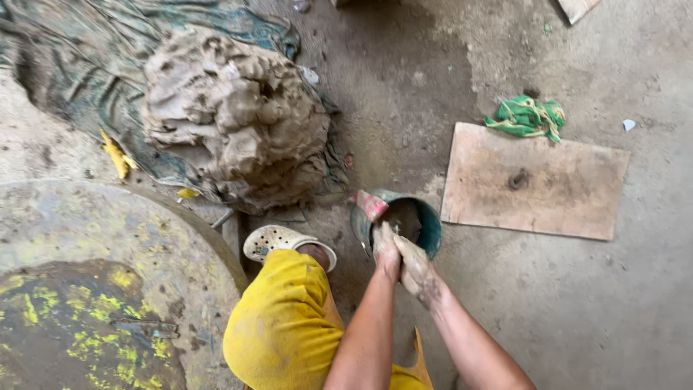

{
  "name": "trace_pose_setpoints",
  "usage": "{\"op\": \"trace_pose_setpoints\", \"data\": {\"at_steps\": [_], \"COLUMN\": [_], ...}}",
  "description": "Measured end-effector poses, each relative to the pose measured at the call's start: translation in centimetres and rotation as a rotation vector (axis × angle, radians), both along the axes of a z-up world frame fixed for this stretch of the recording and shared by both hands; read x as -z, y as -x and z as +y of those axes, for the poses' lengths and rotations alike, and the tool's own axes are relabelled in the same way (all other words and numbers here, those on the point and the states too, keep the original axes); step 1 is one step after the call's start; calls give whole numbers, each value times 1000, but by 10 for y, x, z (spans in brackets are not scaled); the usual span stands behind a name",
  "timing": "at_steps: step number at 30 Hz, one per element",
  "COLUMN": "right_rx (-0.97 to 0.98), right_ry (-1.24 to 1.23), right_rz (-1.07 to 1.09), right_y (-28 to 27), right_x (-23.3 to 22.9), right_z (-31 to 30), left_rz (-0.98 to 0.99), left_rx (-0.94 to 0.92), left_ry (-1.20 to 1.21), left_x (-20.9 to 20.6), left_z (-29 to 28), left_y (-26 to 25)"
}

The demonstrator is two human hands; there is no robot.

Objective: The person kneads and shapes a lump of clay by hand, then repeatedly dips their hands into a bucket of water to clean them and keep the clay moist.

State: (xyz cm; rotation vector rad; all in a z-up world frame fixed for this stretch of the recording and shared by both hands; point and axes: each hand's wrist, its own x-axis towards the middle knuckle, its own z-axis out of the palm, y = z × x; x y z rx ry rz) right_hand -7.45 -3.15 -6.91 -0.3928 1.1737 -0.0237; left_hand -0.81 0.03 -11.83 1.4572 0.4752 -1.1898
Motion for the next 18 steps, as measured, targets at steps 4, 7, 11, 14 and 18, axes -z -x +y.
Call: {"op": "trace_pose_setpoints", "data": {"at_steps": [4,7,11,14,18], "right_rx": [56,131,202,206,85], "right_ry": [52,-14,19,65,100], "right_rz": [-19,-42,-125,-57,135], "right_y": [-29,-41,-40,-42,-58], "right_x": [-83,-73,-23,14,47], "right_z": [-5,-25,-31,-36,-42], "left_rz": [-12,-153,-346,-529,180], "left_rx": [282,725,840,887,164], "left_ry": [-184,-268,-188,-181,-87], "left_x": [-20,-36,12,68,83], "left_z": [-17,-10,-10,-12,4], "left_y": [-4,-12,-6,11,23]}}
